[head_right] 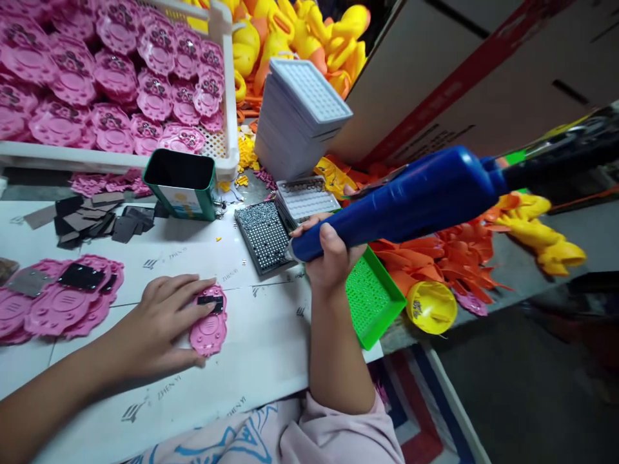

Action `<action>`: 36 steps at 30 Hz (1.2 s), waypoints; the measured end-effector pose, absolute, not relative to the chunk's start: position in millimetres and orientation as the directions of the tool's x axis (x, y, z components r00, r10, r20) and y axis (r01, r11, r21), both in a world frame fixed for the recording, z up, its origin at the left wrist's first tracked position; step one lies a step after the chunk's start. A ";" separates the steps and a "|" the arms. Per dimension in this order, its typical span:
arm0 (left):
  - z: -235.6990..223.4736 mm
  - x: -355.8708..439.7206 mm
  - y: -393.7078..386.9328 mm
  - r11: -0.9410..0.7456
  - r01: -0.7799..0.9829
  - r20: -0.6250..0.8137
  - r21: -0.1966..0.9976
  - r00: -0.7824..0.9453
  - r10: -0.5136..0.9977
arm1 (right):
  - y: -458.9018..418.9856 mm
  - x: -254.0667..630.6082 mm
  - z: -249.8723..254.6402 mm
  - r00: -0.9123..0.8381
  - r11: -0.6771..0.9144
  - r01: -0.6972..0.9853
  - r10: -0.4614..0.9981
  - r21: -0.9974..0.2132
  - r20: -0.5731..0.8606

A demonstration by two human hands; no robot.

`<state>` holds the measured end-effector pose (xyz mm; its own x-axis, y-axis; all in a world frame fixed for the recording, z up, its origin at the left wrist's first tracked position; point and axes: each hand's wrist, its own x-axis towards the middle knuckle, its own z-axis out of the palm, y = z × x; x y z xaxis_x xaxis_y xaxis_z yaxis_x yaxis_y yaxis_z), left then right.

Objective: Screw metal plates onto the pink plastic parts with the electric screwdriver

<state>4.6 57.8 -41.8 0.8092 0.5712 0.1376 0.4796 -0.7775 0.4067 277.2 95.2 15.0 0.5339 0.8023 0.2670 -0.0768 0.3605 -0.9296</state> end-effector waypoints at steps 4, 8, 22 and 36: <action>-40.9 5.3 57.4 -0.774 0.482 0.135 0.410 0.807 0.574 | 98.2 279.2 11.3 0.587 0.435 -0.055 0.743 -0.899 0.323; -40.7 5.6 57.6 -0.773 0.483 0.147 0.411 0.802 0.579 | 100.1 281.0 12.1 0.590 0.426 -0.048 0.742 -0.903 0.319; -40.6 6.7 56.3 -0.773 0.490 0.133 0.402 0.805 0.579 | 98.9 279.6 11.8 0.590 0.398 -0.067 0.755 -0.915 0.285; -35.5 11.7 58.6 -0.757 0.467 0.089 0.458 0.823 0.562 | 69.7 256.7 42.1 0.208 0.332 -0.337 0.939 -0.881 0.274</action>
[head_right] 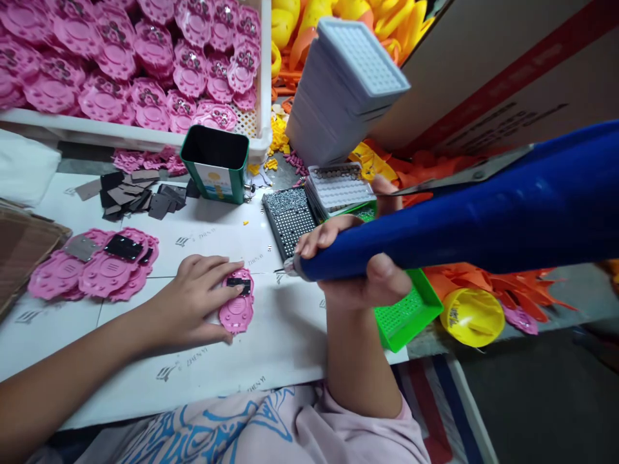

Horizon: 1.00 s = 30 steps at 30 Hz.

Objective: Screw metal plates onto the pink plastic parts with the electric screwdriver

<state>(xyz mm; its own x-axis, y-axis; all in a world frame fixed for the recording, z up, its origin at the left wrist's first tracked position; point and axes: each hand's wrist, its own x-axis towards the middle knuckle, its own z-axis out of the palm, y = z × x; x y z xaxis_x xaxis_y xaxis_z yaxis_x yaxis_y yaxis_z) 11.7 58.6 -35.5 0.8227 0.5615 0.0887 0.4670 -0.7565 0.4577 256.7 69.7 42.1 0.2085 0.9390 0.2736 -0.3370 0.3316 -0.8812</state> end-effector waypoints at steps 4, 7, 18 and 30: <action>-33.8 12.0 58.9 -0.757 0.473 0.067 0.451 0.828 0.557 | 65.2 236.0 29.6 0.010 0.278 -0.410 0.954 -0.869 0.300; -32.9 12.5 58.9 -0.764 0.471 0.071 0.441 0.830 0.553 | 64.7 226.6 21.1 -0.016 0.298 -0.417 0.942 -0.859 0.334; -31.7 14.2 58.3 -0.771 0.469 0.089 0.431 0.828 0.553 | 65.0 219.9 12.7 -0.019 0.320 -0.415 0.933 -0.852 0.360; -33.0 17.9 57.6 -0.769 0.474 0.099 0.429 0.821 0.562 | 62.3 210.5 15.0 -0.067 0.381 -0.315 0.904 -0.869 0.421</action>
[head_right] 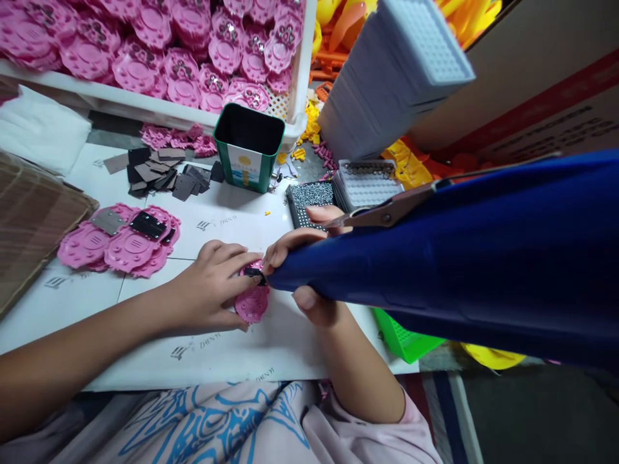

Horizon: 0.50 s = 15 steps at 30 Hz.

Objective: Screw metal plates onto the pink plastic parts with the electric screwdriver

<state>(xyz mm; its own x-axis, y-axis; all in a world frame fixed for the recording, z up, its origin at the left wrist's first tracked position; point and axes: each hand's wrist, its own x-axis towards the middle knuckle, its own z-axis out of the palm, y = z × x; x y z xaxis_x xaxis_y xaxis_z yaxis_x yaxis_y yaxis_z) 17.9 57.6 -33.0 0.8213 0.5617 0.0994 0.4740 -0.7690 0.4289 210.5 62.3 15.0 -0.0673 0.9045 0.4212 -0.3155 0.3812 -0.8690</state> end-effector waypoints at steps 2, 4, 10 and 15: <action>-32.9 18.0 56.9 -0.761 0.481 0.090 0.435 0.818 0.569 | 64.3 211.5 14.4 -0.116 0.377 -0.264 0.902 -0.888 0.417; -32.1 18.2 56.3 -0.746 0.494 0.078 0.446 0.809 0.582 | 66.2 211.7 12.6 -0.152 0.351 -0.228 0.909 -0.908 0.389; -29.1 16.3 56.2 -0.713 0.504 0.038 0.488 0.804 0.594 | 68.5 216.6 14.8 -0.049 0.316 -0.346 0.934 -0.883 0.353; -31.6 10.6 54.5 -0.720 0.500 0.020 0.482 0.815 0.579 | 72.5 246.5 34.2 0.170 0.398 -0.226 0.915 -0.889 0.366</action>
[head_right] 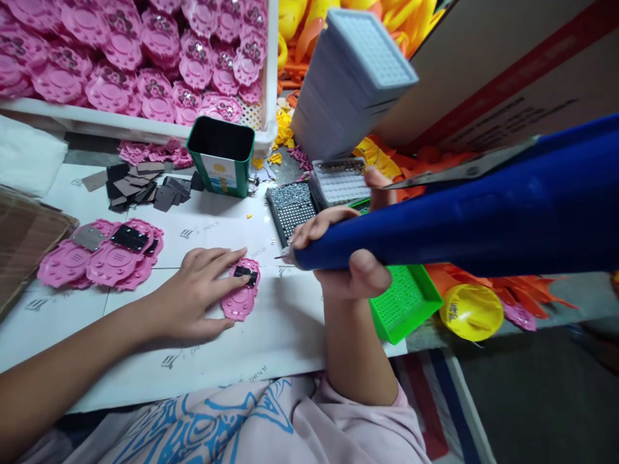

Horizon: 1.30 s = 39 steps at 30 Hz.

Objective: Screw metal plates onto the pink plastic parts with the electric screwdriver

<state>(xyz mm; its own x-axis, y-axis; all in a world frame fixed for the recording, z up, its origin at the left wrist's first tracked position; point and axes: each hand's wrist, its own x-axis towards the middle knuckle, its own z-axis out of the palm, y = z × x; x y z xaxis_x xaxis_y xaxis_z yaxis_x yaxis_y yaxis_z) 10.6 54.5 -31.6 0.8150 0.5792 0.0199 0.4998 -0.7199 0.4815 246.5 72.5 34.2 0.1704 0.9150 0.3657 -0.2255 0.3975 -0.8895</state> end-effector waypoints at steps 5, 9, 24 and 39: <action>-36.7 12.1 51.9 -0.732 0.517 0.032 0.443 0.807 0.590 | 84.8 267.7 30.7 0.484 0.408 -0.105 0.817 -0.907 0.312; -36.5 15.6 49.9 -0.715 0.556 0.032 0.423 0.780 0.625 | 94.1 270.6 17.8 0.520 0.411 -0.098 0.798 -0.906 0.306; -33.0 13.5 52.3 -0.746 0.492 0.133 0.448 0.789 0.600 | 99.5 277.5 11.4 0.545 0.415 -0.104 0.784 -0.904 0.297; -39.0 21.9 49.4 -0.770 0.511 0.253 0.382 0.744 0.619 | 88.7 280.7 31.4 0.499 0.454 -0.109 0.795 -0.884 0.346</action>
